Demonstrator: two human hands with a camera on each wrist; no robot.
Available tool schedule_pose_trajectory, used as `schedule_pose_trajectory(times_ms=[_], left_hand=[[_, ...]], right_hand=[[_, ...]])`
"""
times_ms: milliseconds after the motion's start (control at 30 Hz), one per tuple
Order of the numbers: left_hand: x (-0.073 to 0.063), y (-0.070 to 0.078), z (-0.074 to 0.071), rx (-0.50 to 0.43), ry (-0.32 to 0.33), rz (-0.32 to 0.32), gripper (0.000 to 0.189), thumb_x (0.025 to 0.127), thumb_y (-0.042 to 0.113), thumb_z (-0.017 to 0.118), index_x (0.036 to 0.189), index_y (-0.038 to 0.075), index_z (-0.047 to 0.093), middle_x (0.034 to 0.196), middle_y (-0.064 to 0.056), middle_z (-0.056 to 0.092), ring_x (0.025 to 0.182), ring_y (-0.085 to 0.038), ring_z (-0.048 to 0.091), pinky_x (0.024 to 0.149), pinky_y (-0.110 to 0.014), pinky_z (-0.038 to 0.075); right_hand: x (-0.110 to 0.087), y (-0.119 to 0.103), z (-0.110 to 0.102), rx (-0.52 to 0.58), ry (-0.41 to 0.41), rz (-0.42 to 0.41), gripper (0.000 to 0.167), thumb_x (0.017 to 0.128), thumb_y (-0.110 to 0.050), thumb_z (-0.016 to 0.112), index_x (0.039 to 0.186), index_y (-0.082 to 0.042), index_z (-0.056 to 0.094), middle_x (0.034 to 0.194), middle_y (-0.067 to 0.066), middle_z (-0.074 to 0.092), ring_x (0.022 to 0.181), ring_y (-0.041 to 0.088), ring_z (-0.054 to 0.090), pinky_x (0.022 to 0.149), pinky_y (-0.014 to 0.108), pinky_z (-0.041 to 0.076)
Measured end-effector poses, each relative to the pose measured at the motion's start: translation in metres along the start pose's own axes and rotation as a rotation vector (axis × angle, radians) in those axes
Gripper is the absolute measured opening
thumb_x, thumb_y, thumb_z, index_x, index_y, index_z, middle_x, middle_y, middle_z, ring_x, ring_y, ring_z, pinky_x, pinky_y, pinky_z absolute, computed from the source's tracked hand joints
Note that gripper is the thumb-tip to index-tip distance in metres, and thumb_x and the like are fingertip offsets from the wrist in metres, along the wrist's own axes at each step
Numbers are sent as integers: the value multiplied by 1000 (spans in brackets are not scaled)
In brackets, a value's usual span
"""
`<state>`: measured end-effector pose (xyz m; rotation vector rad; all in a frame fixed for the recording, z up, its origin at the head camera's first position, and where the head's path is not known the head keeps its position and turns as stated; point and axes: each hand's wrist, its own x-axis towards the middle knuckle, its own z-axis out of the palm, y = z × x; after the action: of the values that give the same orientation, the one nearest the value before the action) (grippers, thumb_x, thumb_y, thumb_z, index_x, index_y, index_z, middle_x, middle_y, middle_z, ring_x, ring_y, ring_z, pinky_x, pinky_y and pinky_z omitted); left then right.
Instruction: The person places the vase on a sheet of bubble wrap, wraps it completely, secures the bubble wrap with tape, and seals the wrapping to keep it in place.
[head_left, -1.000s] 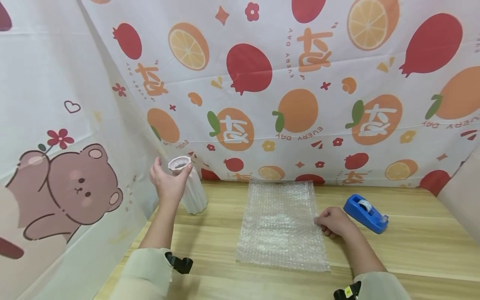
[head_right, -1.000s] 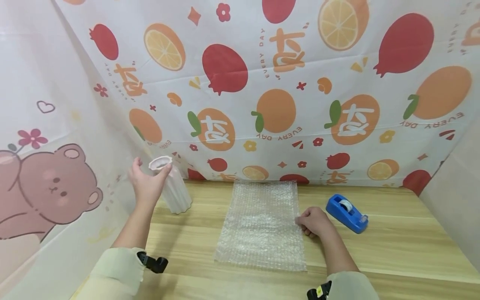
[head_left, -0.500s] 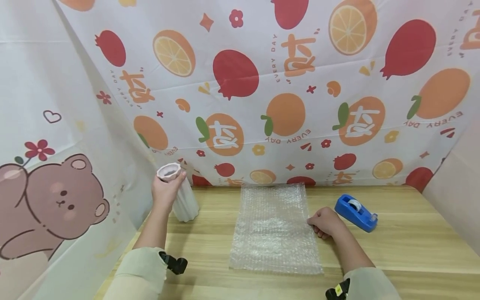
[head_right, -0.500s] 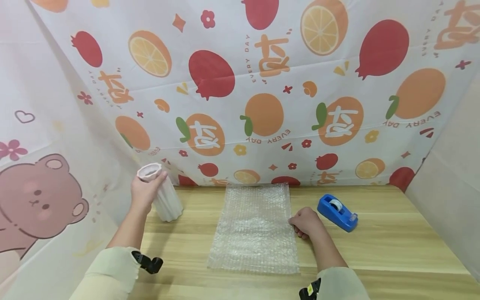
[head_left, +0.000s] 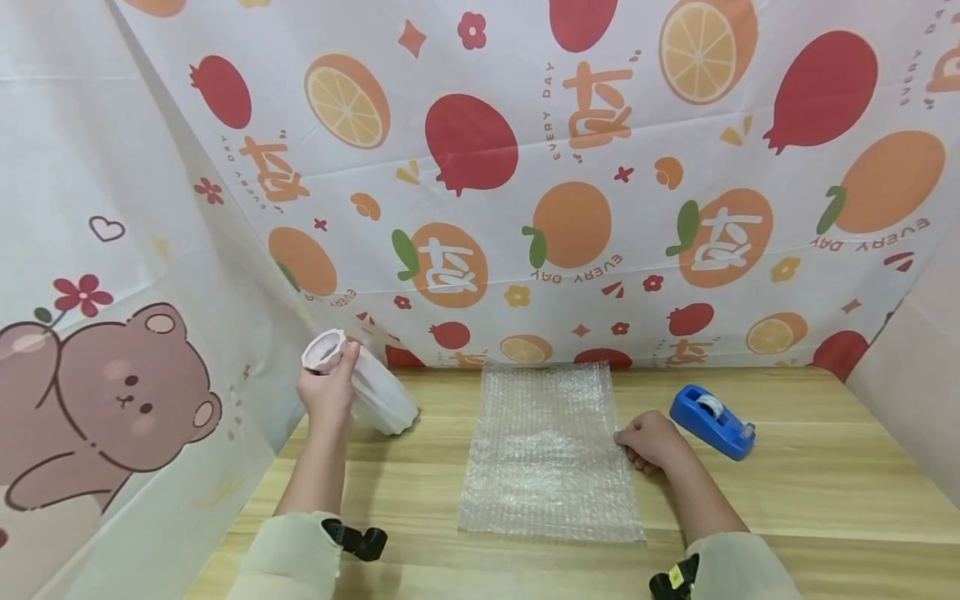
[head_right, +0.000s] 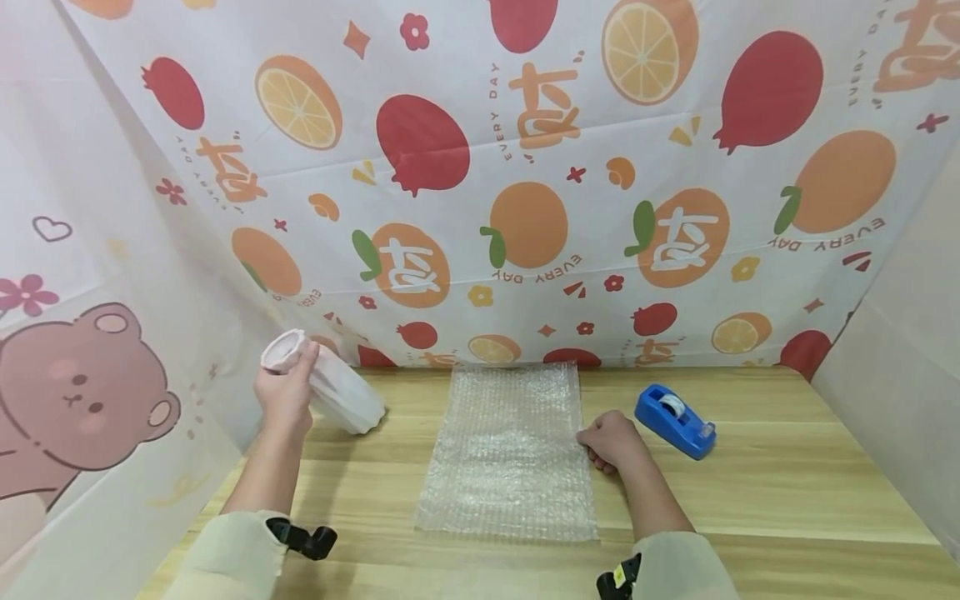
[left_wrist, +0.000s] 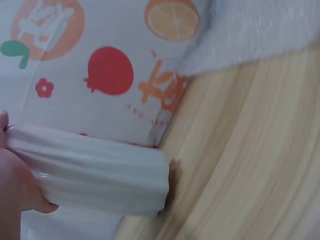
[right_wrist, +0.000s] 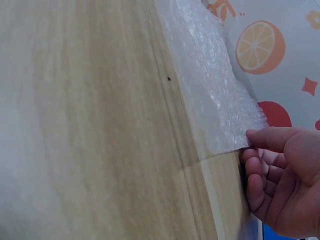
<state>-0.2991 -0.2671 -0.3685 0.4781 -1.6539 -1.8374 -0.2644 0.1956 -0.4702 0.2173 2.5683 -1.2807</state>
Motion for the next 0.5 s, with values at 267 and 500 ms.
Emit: schedule_pose_trajectory(times_ms=[267, 500], left_hand=[[-30, -1, 16, -370, 36, -49, 52, 82, 21, 81, 128, 12, 58, 114, 3, 61, 106, -10, 57, 92, -19, 47], [-59, -6, 29, -570, 8, -176, 45, 85, 25, 78, 125, 13, 60, 113, -3, 64, 97, -12, 66, 84, -23, 55]], right_hand=[[-2, 3, 0, 45, 16, 11, 28, 91, -27, 68, 74, -5, 66, 61, 5, 59, 50, 15, 54, 48, 25, 48], [-9, 9, 4, 113, 59, -13, 26, 94, -29, 65, 85, -5, 67, 69, 6, 60, 59, 18, 55, 55, 28, 47]])
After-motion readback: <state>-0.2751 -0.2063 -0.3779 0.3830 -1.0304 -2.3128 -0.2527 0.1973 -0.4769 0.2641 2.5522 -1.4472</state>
